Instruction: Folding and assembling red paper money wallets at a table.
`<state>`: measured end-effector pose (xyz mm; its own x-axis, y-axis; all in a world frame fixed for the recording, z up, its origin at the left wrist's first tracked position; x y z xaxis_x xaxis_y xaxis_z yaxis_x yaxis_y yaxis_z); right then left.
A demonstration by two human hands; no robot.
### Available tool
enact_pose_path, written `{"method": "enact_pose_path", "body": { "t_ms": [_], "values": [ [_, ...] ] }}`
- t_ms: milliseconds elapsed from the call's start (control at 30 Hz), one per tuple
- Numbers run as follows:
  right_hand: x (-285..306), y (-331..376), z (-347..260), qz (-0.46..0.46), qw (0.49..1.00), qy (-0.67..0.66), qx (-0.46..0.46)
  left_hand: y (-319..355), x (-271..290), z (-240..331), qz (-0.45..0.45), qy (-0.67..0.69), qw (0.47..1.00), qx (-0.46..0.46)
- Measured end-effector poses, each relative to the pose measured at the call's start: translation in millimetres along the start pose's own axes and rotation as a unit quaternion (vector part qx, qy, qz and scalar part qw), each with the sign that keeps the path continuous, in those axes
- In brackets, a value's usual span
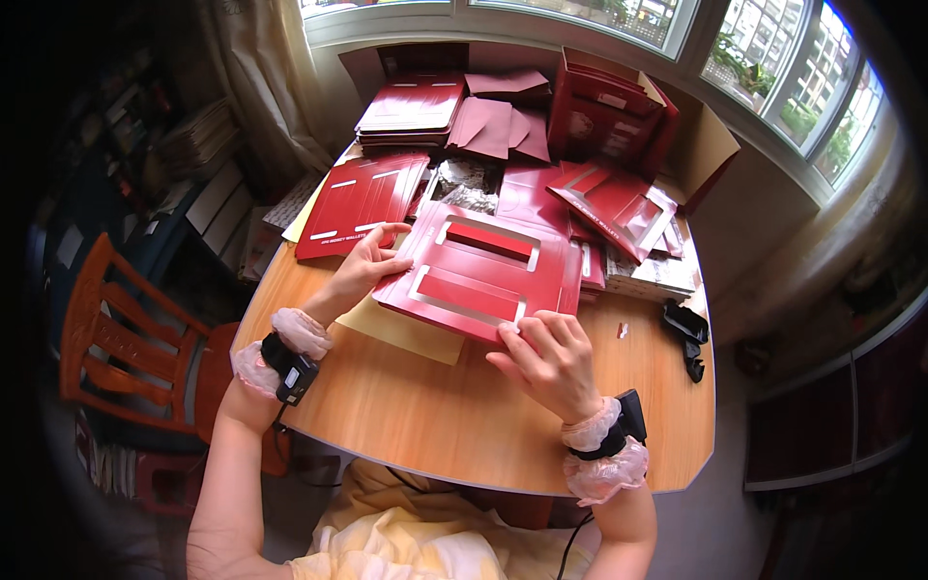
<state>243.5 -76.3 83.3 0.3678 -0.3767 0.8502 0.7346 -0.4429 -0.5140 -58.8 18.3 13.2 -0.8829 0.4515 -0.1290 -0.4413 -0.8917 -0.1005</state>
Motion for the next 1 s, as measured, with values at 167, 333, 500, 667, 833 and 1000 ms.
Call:
{"method": "enact_pose_path", "body": {
  "t_ms": [167, 333, 500, 667, 833, 1000],
  "values": [
    [9, 15, 36, 0.095, 0.983, -0.086, -0.133, -2, 11, -9, -0.023, 0.038, 0.999, 0.024],
    [10, 35, 79, 0.154, 0.933, -0.164, -0.282, 0, 6, 2, -0.059, 0.093, 0.994, 0.022],
    [-5, 34, 84, 0.082, 0.925, -0.238, -0.286, 5, -4, 6, -0.163, 0.091, 0.980, 0.068],
    [-31, 32, 74, -0.008, 0.850, -0.457, -0.262, 10, -15, 0, -0.229, 0.048, 0.964, 0.124],
    [-56, 29, 50, -0.059, 0.729, -0.622, -0.282, 13, -36, 0, -0.268, 0.035, 0.953, 0.134],
    [-56, 11, 27, -0.052, 0.682, -0.688, -0.242, 11, -48, 2, -0.273, 0.025, 0.952, 0.137]
  ]
}}
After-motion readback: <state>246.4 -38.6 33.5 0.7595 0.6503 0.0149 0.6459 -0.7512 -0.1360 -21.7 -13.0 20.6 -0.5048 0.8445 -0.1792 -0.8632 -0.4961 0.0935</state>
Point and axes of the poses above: each hand's wrist, its own y-axis away from the middle knuckle, its own x-axis out of the back of the hand, z = x × y, the point moved 4 cm from there along -y, towards the middle knuckle, and after that the axes turned 13 degrees about -z, right-handed, at the moved point
